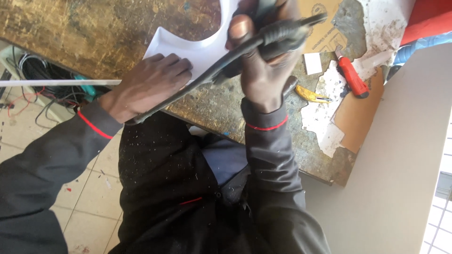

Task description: Attaching a plastic side strip to a large 3D letter using a heat gun and adhesive to create a channel letter.

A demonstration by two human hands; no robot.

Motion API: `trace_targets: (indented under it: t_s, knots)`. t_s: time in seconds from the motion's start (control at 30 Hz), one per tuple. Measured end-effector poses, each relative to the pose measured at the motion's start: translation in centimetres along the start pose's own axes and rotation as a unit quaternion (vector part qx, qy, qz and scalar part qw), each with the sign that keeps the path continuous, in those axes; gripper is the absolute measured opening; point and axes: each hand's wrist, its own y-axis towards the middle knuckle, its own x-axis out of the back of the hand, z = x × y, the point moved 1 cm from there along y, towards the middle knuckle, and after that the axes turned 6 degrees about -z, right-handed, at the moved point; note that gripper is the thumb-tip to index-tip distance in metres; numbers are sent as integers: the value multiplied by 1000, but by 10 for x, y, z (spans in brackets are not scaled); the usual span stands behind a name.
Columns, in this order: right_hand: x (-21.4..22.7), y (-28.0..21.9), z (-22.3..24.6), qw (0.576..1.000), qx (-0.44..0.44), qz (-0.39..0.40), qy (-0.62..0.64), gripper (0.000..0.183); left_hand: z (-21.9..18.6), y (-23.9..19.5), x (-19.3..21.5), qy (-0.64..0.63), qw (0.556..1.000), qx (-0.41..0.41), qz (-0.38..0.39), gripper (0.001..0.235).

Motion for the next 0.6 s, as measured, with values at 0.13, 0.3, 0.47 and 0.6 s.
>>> trace_targets:
  t_s: [0.13, 0.3, 0.47, 0.6]
  knots:
    - [4, -5, -1, 999, -5, 17, -37, 30, 5, 1, -5, -5, 1000, -9, 0, 26]
    - [12, -8, -12, 998, 16, -14, -57, 25, 11, 3, 4, -27, 999, -19, 14, 41]
    - [12, -10, -10, 999, -4, -4, -54, 22, 30, 2, 35, -75, 986, 4, 150, 65]
    - [9, -9, -2, 997, -36, -29, -56, 22, 40, -6, 45, 5, 991, -14, 136, 59]
